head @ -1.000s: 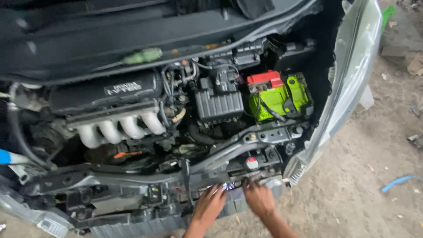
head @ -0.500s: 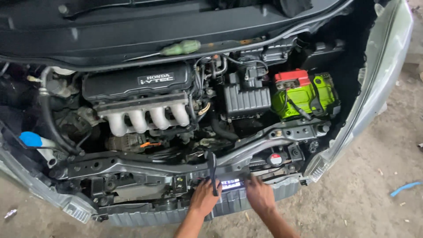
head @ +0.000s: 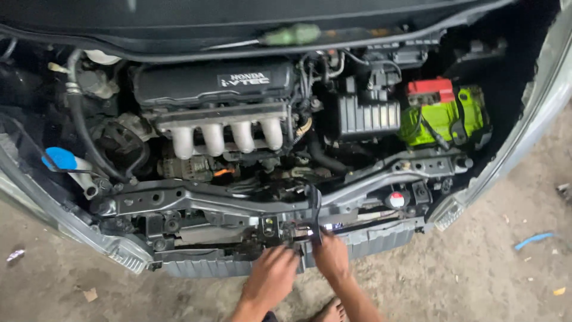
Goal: The person uses a wrench to tighten bolts on the front frame of a car with the hood open. They work on both sides of the engine bay, securing the metal crossbar and other components near the headlights and battery.
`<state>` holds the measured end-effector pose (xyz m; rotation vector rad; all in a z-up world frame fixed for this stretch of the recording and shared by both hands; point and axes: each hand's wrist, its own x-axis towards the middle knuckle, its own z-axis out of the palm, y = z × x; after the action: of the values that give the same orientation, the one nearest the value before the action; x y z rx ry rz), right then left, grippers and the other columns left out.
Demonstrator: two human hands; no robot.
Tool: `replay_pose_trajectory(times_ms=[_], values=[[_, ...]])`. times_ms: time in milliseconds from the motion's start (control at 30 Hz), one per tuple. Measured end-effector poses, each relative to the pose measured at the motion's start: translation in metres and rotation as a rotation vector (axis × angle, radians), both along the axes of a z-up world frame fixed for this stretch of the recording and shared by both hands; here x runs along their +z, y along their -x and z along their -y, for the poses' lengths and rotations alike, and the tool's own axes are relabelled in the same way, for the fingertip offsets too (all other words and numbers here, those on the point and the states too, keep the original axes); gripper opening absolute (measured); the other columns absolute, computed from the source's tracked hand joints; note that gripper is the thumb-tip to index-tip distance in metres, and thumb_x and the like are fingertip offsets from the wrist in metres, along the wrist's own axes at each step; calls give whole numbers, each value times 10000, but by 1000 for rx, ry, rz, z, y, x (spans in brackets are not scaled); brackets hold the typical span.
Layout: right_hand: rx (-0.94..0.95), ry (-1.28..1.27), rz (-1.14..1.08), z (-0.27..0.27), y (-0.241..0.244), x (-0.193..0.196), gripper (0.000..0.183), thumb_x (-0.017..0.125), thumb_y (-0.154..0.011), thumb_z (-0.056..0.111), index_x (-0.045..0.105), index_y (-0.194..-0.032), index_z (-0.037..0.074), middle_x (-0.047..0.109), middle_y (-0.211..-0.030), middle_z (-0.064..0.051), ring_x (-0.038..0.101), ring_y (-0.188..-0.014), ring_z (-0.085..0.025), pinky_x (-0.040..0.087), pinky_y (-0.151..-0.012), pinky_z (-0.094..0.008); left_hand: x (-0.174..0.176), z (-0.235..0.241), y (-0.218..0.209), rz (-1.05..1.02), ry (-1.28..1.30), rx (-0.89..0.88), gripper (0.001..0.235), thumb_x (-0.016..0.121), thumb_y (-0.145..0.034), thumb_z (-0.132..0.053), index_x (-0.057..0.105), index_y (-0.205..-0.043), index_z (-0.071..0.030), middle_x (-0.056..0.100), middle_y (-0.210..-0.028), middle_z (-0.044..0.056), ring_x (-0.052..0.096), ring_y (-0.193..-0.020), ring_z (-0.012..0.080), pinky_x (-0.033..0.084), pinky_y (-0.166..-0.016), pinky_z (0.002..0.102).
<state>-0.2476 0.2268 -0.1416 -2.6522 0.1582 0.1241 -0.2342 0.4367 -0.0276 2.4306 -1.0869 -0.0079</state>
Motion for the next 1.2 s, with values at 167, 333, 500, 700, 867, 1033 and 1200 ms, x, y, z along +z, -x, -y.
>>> replay_pose_trajectory(times_ms=[167, 333, 500, 700, 867, 1033, 1200], values=[[-246, -326, 207, -47, -6, 17, 231, 650, -911, 194, 770, -1103, 239, 720, -1040, -70, 707, -760, -293, 533, -728, -423, 16, -63, -42, 351, -192, 397, 505, 654, -923, -360, 536, -1347, -113, 537, -1372, 87, 498, -1292, 268, 432, -1126, 435], [-374, -350, 68, -69, -4, 6, 252, 585, -834, 119, 710, -1051, 145, 753, -893, -42, 726, -741, -255, 518, -715, -416, 28, -84, -103, 235, -279, 275, 1094, 742, -782, -670, 324, -1591, -63, 260, -1691, 173, 271, -1530, 418, 267, -1234, 512], [-629, -336, 91, -110, -9, 65, 354, 647, -821, 153, 785, -1140, 87, 763, -1169, -115, 714, -1056, -289, 526, -939, -385, 19, -79, -110, 85, -206, 267, 1105, 785, -785, -593, 274, -1620, -79, 293, -1692, 110, 248, -1564, 273, 165, -1272, 465], [-1021, -835, -158, -117, -39, 86, 360, 733, -892, 274, 814, -1161, 49, 778, -1021, -19, 608, -924, -89, 477, -789, -247, 20, -83, -111, 45, -194, 263, 1176, 787, -745, -678, 256, -1632, -120, 289, -1691, 89, 254, -1550, 300, 153, -1263, 496], [-1002, -843, -262, -103, -36, 74, 322, 771, -871, 302, 831, -1104, 87, 797, -940, -19, 626, -842, -104, 434, -714, -236, -17, -80, -108, 122, -260, 281, 1267, 736, -665, -785, 202, -1638, -174, 185, -1712, 78, 113, -1591, 282, 32, -1291, 508], [-986, -651, -276, -99, -30, 52, 389, 800, -793, 403, 848, -1064, 128, 819, -933, -12, 673, -881, -86, 484, -772, -245, -4, -80, -108, 241, -304, 311, 1376, 712, -587, -851, 140, -1655, -199, 143, -1716, 68, 63, -1607, 272, -14, -1311, 506], [-930, -510, -272, -107, -30, 82, 381, 810, -820, 501, 830, -1102, 245, 790, -1093, -130, 696, -1137, -375, 536, -982, -454, 48, -78, -116, -244, -359, 223, 1160, 827, -702, -512, 243, -1635, -145, 289, -1680, 114, 218, -1560, 324, 95, -1257, 546]])
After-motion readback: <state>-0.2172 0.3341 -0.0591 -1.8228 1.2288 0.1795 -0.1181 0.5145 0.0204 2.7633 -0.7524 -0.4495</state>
